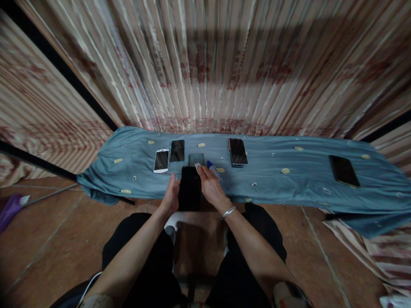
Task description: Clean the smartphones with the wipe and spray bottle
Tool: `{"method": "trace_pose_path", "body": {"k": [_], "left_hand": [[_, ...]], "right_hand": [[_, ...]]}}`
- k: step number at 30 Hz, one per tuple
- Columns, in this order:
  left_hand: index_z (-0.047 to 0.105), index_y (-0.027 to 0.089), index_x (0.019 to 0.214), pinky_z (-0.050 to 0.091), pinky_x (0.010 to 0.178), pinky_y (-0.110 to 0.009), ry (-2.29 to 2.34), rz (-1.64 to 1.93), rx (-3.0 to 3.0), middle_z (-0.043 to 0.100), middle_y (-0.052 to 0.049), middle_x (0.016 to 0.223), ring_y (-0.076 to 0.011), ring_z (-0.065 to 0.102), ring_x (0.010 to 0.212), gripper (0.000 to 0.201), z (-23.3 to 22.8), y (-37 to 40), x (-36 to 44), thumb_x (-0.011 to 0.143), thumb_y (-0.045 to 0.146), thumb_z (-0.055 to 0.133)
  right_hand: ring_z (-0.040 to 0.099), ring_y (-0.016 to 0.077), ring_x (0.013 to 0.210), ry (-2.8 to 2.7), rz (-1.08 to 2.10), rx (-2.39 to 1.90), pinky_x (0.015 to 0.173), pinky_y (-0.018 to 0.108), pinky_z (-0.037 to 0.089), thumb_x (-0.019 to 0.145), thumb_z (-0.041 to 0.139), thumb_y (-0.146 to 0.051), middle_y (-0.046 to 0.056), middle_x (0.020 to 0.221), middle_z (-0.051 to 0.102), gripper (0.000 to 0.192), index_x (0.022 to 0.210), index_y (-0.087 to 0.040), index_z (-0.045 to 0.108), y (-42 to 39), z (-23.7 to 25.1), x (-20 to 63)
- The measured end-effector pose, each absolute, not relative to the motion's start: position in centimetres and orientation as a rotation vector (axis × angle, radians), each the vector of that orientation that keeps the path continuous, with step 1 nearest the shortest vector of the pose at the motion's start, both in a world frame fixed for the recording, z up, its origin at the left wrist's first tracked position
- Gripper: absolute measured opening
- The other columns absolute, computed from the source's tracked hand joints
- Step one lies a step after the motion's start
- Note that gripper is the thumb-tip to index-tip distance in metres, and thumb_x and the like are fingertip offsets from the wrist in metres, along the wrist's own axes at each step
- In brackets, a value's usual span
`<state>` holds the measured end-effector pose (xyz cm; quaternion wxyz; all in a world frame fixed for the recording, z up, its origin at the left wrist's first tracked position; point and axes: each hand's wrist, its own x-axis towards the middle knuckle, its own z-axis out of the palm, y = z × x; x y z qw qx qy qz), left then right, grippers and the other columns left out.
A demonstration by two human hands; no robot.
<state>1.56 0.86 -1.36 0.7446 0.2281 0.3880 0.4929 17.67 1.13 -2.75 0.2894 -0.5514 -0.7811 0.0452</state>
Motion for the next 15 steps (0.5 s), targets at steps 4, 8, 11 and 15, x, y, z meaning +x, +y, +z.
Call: {"method": "trace_pose_path", "body": {"k": [4, 8, 11, 15], "left_hand": [[0.064, 0.019, 0.126, 0.032, 0.116, -0.043, 0.847, 1.083, 0.496, 0.067, -0.010, 0.127, -0.0292, 0.050, 0.133, 0.060, -1.2, 0.9, 1.5, 0.086, 0.062, 0.051], [0.065, 0.016, 0.124, 0.035, 0.114, -0.045, 0.852, 1.076, 0.482, 0.069, -0.012, 0.123, -0.0295, 0.055, 0.128, 0.062, -0.7, 1.1, 1.3, 0.088, 0.063, 0.046], [0.065, 0.014, 0.124, 0.037, 0.112, -0.045, 0.862, 1.083, 0.461, 0.070, -0.013, 0.120, -0.0296, 0.057, 0.125, 0.062, -0.3, 1.3, 1.2, 0.091, 0.061, 0.041], [0.064, 0.014, 0.125, 0.038, 0.111, -0.046, 0.851, 1.103, 0.454, 0.071, -0.012, 0.119, -0.0297, 0.059, 0.123, 0.063, -0.1, 1.5, 1.0, 0.092, 0.061, 0.038]], "right_hand": [[0.054, 0.0267, 0.127, -2.082, 0.129, -1.466, 0.108, 0.047, 0.045, 0.093, 0.030, -0.005, 0.022, 0.135, 0.057, 0.051, 0.141, -0.005, 0.048, 1.0, -2.7, 17.5], [0.056, 0.0269, 0.123, -2.102, 0.150, -1.448, 0.105, 0.047, 0.047, 0.091, 0.032, -0.005, 0.020, 0.132, 0.060, 0.053, 0.142, -0.008, 0.047, 0.5, -2.7, 17.0], [0.057, 0.0267, 0.121, -2.139, 0.137, -1.438, 0.104, 0.047, 0.048, 0.091, 0.033, -0.004, 0.019, 0.130, 0.061, 0.053, 0.141, -0.010, 0.049, 0.0, -2.8, 16.7], [0.058, 0.0260, 0.117, -2.198, 0.125, -1.404, 0.103, 0.046, 0.050, 0.090, 0.033, -0.004, 0.019, 0.129, 0.061, 0.053, 0.141, -0.009, 0.048, -0.6, -2.8, 16.3]]}}
